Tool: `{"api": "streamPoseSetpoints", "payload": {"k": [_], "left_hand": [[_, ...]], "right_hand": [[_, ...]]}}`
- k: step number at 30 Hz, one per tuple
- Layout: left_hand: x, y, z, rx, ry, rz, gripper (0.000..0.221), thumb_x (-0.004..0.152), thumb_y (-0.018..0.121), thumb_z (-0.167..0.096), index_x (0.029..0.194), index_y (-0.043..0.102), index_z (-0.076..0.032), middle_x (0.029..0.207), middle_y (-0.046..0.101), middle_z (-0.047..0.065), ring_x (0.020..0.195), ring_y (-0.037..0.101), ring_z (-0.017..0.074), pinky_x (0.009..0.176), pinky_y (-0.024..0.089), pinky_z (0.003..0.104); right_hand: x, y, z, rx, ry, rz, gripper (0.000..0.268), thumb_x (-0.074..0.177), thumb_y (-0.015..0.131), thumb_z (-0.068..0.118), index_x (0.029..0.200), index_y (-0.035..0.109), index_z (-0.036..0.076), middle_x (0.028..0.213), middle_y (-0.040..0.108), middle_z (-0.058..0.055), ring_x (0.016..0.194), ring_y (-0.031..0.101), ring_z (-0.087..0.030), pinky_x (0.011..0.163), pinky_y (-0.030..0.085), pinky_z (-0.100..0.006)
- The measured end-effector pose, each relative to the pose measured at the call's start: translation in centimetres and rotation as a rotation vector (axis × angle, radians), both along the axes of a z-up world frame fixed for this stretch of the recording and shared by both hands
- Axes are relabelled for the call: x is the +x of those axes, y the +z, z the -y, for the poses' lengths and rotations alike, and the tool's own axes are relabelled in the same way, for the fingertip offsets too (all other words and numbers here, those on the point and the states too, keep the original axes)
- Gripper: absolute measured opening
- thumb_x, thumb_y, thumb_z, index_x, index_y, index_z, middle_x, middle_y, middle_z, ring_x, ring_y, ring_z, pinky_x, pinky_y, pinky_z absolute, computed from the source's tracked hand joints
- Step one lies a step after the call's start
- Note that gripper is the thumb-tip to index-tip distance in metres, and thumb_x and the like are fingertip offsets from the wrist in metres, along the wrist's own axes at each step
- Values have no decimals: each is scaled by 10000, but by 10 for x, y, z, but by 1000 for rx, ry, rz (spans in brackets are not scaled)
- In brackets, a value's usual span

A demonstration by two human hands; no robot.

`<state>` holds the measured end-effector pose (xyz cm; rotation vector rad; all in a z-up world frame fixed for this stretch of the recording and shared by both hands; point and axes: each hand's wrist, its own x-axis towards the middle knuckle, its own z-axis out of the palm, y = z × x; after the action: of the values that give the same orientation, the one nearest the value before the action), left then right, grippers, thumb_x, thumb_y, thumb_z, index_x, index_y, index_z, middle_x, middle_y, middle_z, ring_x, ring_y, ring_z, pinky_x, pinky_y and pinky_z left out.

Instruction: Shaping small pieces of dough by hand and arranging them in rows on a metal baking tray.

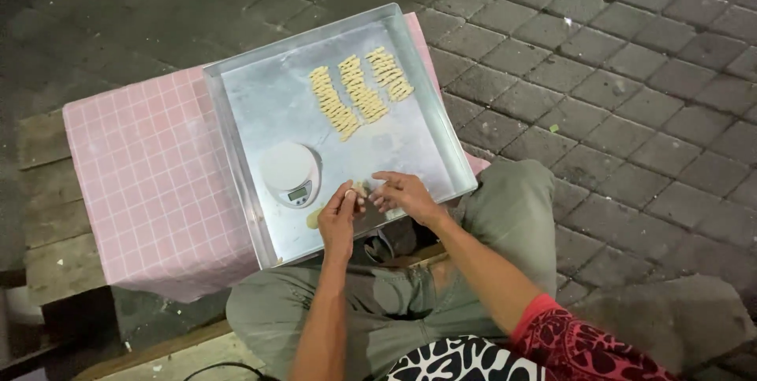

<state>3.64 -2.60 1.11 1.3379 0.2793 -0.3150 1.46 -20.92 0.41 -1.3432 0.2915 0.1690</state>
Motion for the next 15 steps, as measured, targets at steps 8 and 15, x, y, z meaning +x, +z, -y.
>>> {"api": "streamPoseSetpoints", "payload": {"k": [8, 15], "left_hand": [[-6, -27, 1, 351, -153, 46, 205, 910, 839, -280, 1021, 838, -108, 874, 795, 114, 797, 754, 231, 684, 614, 403], [-7, -15, 1, 423, -201, 158, 271, 886, 841, -372, 801, 820, -115, 740, 768, 106, 737, 720, 248, 710, 575, 386]], "right_hand": [[-1, 25, -4, -298, 168, 281, 507, 829, 862, 57, 1312, 709, 70, 1417, 643, -186, 1301, 602, -386, 996, 583, -509], [-3, 14, -11, -373, 310, 452, 208, 879, 816, 121, 1079, 838, 65, 1211, 764, -147, 1191, 684, -308, 1010, 548, -486]]}}
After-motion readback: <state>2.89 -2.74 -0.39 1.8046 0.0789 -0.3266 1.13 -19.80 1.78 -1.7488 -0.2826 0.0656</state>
